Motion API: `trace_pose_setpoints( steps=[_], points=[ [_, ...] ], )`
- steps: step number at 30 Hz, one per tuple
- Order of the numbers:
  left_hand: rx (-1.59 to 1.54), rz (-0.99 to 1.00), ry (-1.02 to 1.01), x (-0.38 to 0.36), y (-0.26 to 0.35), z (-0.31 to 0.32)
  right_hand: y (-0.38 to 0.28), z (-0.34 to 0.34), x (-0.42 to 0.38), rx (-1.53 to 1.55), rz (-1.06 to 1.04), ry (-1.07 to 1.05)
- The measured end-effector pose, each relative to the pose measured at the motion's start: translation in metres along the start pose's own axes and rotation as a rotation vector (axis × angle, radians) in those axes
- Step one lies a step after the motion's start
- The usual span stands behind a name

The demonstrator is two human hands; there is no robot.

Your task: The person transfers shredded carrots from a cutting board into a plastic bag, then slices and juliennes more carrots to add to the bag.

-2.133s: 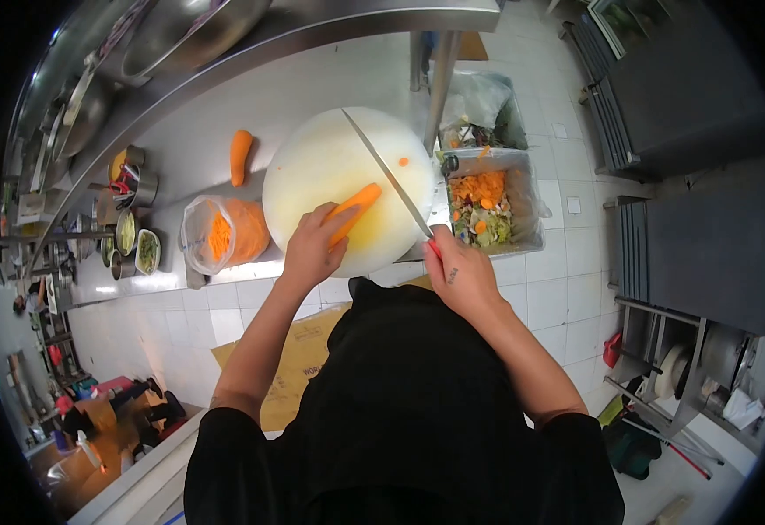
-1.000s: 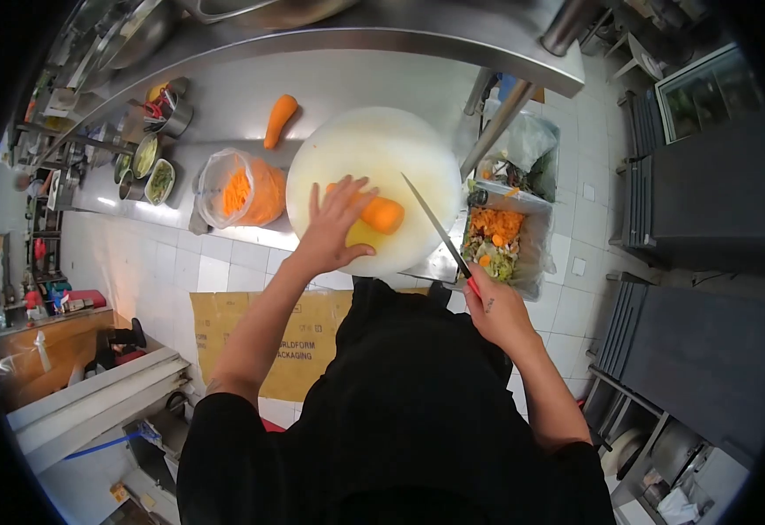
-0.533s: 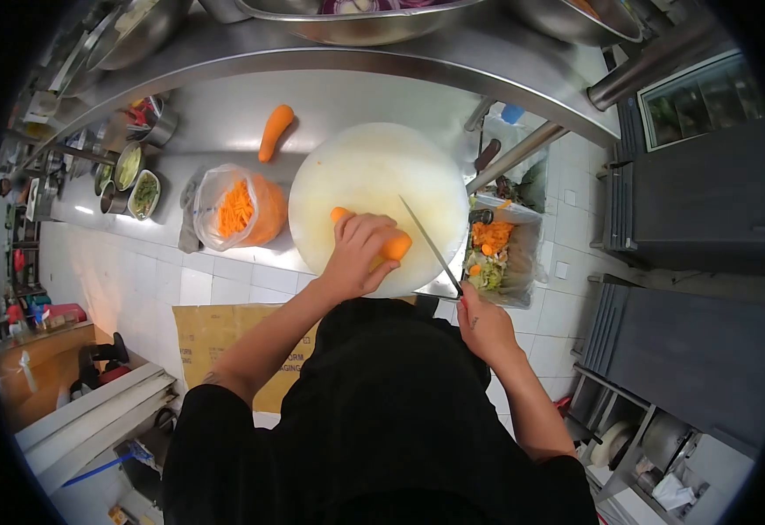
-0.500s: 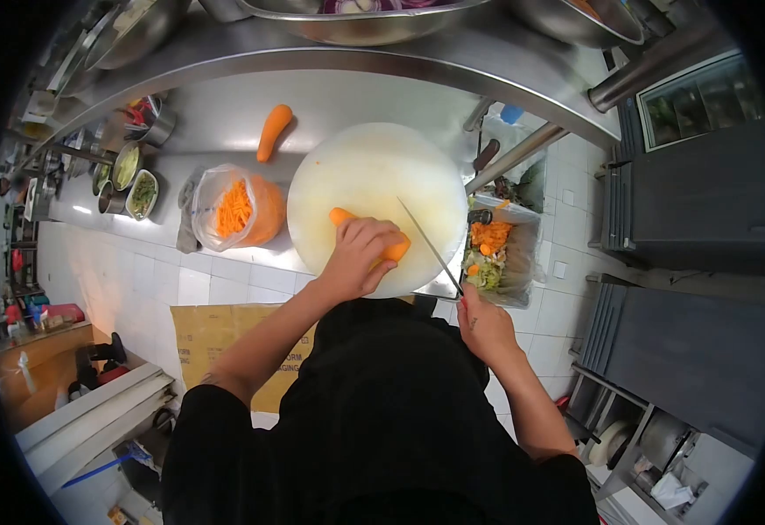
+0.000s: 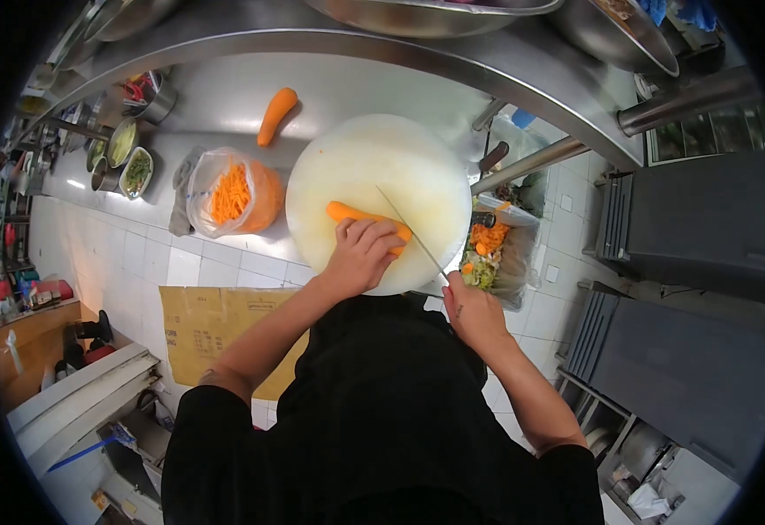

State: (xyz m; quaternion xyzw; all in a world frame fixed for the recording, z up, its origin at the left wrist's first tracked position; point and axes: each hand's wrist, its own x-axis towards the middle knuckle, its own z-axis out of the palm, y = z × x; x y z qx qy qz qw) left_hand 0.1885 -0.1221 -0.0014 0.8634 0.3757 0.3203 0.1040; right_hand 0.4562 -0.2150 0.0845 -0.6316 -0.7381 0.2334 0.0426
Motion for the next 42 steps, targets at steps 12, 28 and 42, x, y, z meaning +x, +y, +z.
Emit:
trace_pose_setpoints(
  steps=[12,28,42],
  points=[
    [-0.025,0.036,-0.026,0.002,-0.003,-0.003,-0.002,-0.032,-0.018,-0.051,-0.006,-0.004],
    [-0.091,-0.004,-0.058,-0.002,-0.006,-0.008,0.03,-0.031,-0.018,0.062,0.105,0.068],
    [0.297,-0.859,0.348,-0.233,0.204,-0.022,0.096,-0.013,0.083,0.007,-0.278,-0.2]
  ],
)
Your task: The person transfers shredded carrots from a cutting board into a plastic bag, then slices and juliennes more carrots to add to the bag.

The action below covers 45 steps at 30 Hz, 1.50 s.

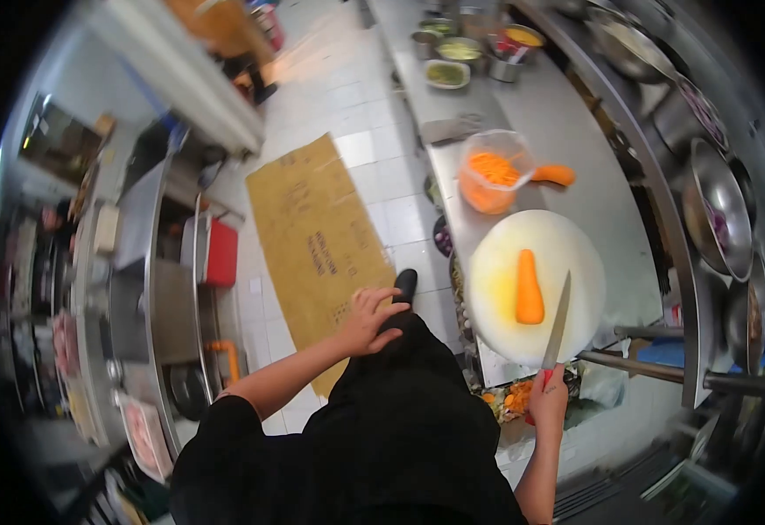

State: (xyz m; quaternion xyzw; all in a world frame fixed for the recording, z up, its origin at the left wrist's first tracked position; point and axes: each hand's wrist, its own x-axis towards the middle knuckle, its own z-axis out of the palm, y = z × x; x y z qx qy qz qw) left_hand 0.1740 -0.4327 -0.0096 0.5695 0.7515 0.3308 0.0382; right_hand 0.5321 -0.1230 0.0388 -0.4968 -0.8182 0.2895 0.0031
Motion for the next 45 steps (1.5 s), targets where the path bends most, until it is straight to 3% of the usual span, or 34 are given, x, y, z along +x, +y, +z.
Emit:
trace_pose_setpoints(
  steps=[3,7,10,20,25,31,34,35,38,41,43,45],
  points=[
    [0.081,-0.177,0.068,-0.08,0.028,-0.019,-0.037,-0.03,-0.008,0.115,0.065,-0.114],
    [0.151,-0.298,0.161,-0.136,0.064,-0.032,0.0,-0.01,0.008,0.237,-0.022,-0.033],
    [0.145,-0.36,0.222,-0.162,0.078,-0.031,0.0,-0.002,0.015,0.307,0.033,-0.025],
    [0.151,-0.358,0.274,-0.222,0.065,-0.071,-0.002,0.029,-0.009,0.488,0.002,0.169],
    [0.143,-0.366,0.3,-0.263,0.047,-0.103,-0.045,0.042,-0.051,0.523,-0.006,0.254],
    [0.16,-0.37,0.357,-0.313,0.027,-0.139,-0.067,0.077,-0.071,0.406,-0.144,0.34],
    [0.188,-0.391,0.374,-0.333,0.023,-0.153,-0.067,0.105,-0.055,0.384,-0.341,0.453],
    [0.2,-0.399,0.373,-0.339,0.022,-0.155,-0.065,0.106,-0.054,0.378,-0.282,0.374],
    [0.169,-0.419,0.402,-0.355,0.02,-0.156,-0.143,0.086,-0.101,0.404,-0.138,0.223],
    [0.164,-0.445,0.408,-0.362,0.023,-0.156,-0.126,0.111,-0.081,0.549,-0.274,0.247],
    [0.168,-0.477,0.414,-0.366,0.023,-0.155,-0.104,0.137,-0.047,0.33,-0.584,0.473],
    [0.163,-0.484,0.412,-0.358,0.02,-0.147,-0.105,0.122,-0.067,0.361,-0.476,0.419]
  ],
)
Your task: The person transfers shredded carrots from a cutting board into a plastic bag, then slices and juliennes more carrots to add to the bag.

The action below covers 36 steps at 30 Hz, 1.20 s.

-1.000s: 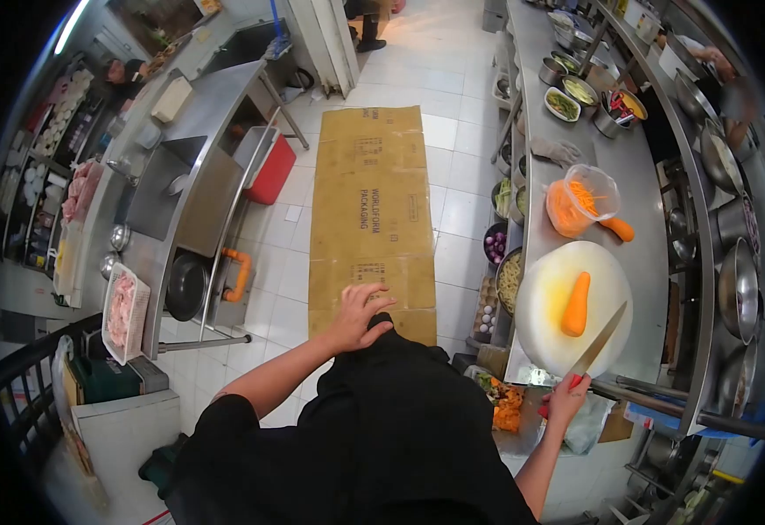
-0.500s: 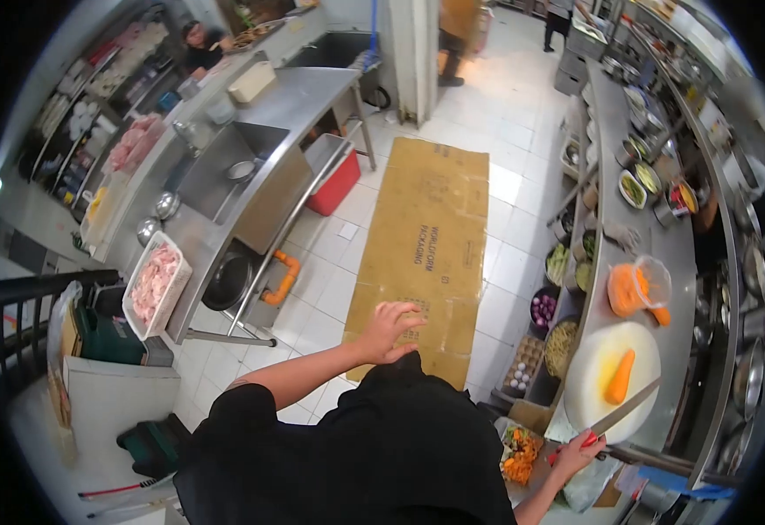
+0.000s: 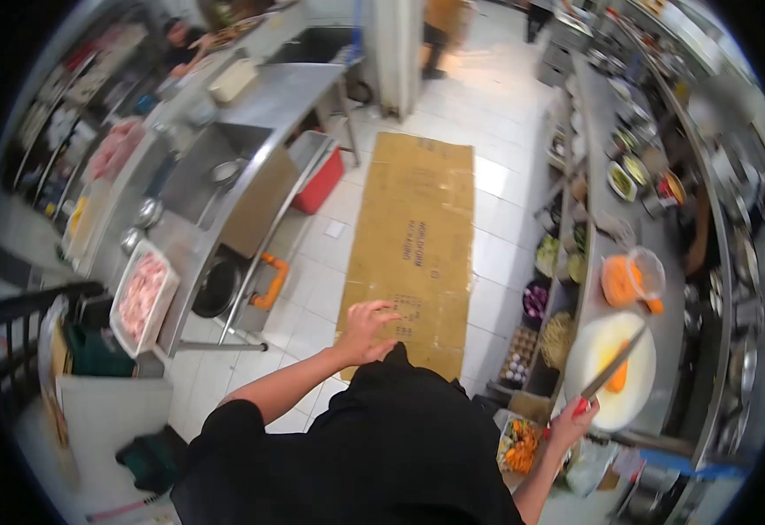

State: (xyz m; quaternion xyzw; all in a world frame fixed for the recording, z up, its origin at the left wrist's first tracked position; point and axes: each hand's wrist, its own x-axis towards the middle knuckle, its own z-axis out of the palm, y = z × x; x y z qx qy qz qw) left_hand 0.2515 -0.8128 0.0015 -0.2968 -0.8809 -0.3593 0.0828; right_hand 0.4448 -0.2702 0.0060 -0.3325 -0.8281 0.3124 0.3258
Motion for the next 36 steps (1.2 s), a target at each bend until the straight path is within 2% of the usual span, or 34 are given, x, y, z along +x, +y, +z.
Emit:
trace_pose_setpoints(
  steps=[1,3,5,6,9,13,16,22,25,27,32,36],
  points=[
    [0.005,-0.004,0.002,0.0,0.0,0.003,-0.041,-0.005,-0.004,0.137,0.297,-0.076],
    [0.001,-0.001,-0.017,0.005,0.001,0.013,-0.01,-0.001,-0.006,0.051,0.059,-0.007],
    [0.004,-0.006,-0.042,0.007,0.002,0.024,-0.077,-0.027,-0.003,0.1,0.447,-0.127],
    [-0.008,0.002,-0.062,0.01,0.004,0.03,-0.037,-0.025,-0.005,0.04,0.312,-0.075],
    [-0.013,0.009,-0.092,0.018,0.011,0.045,-0.042,-0.044,-0.003,-0.086,0.228,-0.018],
    [-0.018,0.038,-0.133,0.034,0.025,0.075,-0.017,-0.069,-0.001,-0.08,0.294,0.018],
    [-0.017,0.046,-0.182,0.05,0.038,0.1,0.019,-0.083,0.006,-0.075,0.239,0.075],
    [-0.056,0.021,-0.219,0.069,0.059,0.154,0.061,-0.105,0.046,-0.186,0.276,0.04],
    [-0.065,0.012,-0.25,0.071,0.065,0.171,0.053,-0.107,0.081,-0.318,0.397,-0.054],
    [-0.058,-0.004,-0.28,0.072,0.064,0.176,0.079,-0.099,0.096,-0.366,0.37,-0.054],
    [-0.007,-0.108,-0.318,0.057,0.019,0.182,0.121,-0.083,0.128,-0.521,0.244,-0.067],
    [0.092,-0.363,-0.397,0.026,-0.042,0.172,0.129,-0.079,0.147,-0.59,0.308,-0.156]
  ],
)
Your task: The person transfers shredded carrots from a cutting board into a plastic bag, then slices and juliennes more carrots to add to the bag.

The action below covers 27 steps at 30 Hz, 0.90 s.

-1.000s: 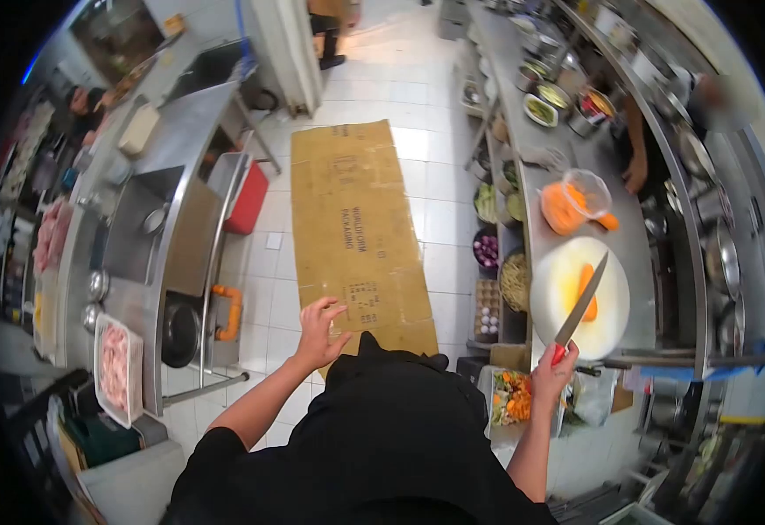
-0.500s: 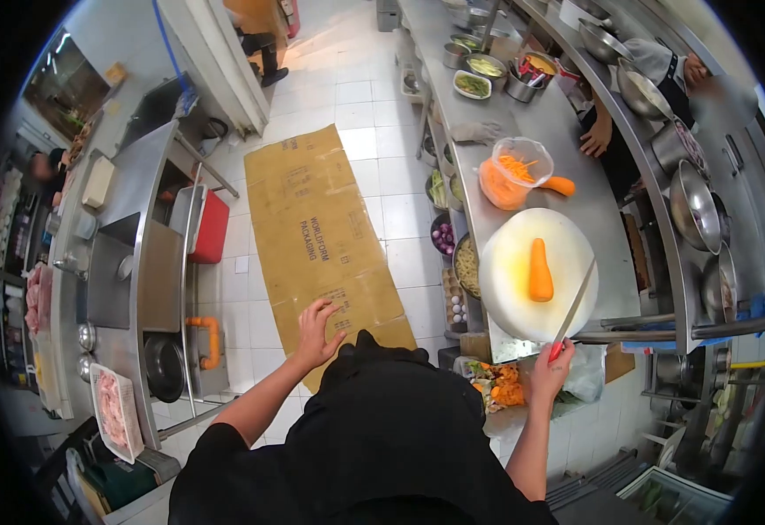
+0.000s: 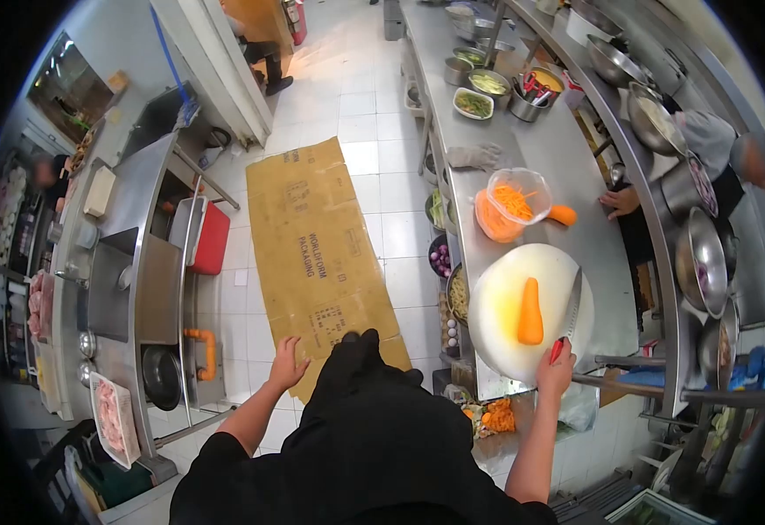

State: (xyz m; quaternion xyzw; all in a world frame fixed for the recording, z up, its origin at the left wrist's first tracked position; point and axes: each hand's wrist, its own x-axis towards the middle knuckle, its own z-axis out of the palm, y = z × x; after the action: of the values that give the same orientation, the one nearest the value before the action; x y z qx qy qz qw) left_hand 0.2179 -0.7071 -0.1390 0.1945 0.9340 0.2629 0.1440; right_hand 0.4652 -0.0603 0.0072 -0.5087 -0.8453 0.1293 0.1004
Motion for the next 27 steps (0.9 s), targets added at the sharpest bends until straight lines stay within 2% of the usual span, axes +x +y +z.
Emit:
trace_pose_setpoints(
  steps=[3,6,7,8,11,13,14,15,16,17,18,19,20,21,23,24,27],
  points=[
    [0.051,-0.126,-0.069,-0.003,-0.049,-0.004,-0.005,-0.006,0.01,-0.036,0.024,-0.093],
    [0.039,-0.193,-0.115,0.021,-0.096,-0.008,0.004,-0.013,0.031,-0.214,0.036,-0.109],
    [0.031,-0.213,-0.116,0.033,-0.107,-0.012,-0.006,-0.018,0.036,-0.203,0.028,-0.004],
    [0.02,-0.239,-0.118,0.041,-0.116,-0.015,-0.026,-0.027,0.044,-0.192,0.016,0.097],
    [-0.181,-0.338,-0.059,0.083,-0.159,-0.035,-0.141,-0.043,0.078,0.042,-0.131,0.193],
    [-0.283,-0.598,0.111,0.087,-0.181,-0.08,-0.237,-0.033,0.104,0.204,-0.346,0.136],
    [-0.254,-0.657,0.284,0.073,-0.219,-0.09,-0.289,-0.019,0.114,0.291,-0.466,0.09],
    [-0.216,-0.719,0.455,0.044,-0.263,-0.101,-0.339,0.0,0.122,0.357,-0.611,0.032],
    [-0.137,-0.879,0.519,0.002,-0.288,-0.132,-0.387,0.017,0.126,0.421,-0.751,-0.025],
    [-0.064,-1.038,0.566,-0.042,-0.301,-0.165,-0.434,0.029,0.124,0.479,-0.884,-0.081],
    [-0.129,-1.189,0.691,-0.088,-0.287,-0.204,-0.488,0.025,0.11,0.451,-1.016,-0.181],
    [0.178,-0.975,1.005,-0.172,-0.366,-0.182,-0.537,0.028,0.091,0.501,-1.134,-0.27],
    [-0.046,-1.18,0.996,-0.229,-0.335,-0.228,-0.582,0.028,0.068,0.533,-1.289,-0.313],
    [0.12,-1.263,1.06,-0.274,-0.273,-0.266,-0.62,0.028,0.044,0.571,-1.45,-0.366],
    [0.436,-1.294,1.236,-0.403,-0.249,-0.268,-0.674,0.032,-0.002,0.531,-1.615,-0.569],
    [0.388,-1.493,1.227,-0.445,-0.198,-0.272,-0.694,0.041,-0.025,0.561,-1.706,-0.641],
    [0.303,-1.78,1.361,-0.509,-0.022,-0.258,-0.723,0.068,-0.097,0.447,-1.808,-0.901]
  ],
)
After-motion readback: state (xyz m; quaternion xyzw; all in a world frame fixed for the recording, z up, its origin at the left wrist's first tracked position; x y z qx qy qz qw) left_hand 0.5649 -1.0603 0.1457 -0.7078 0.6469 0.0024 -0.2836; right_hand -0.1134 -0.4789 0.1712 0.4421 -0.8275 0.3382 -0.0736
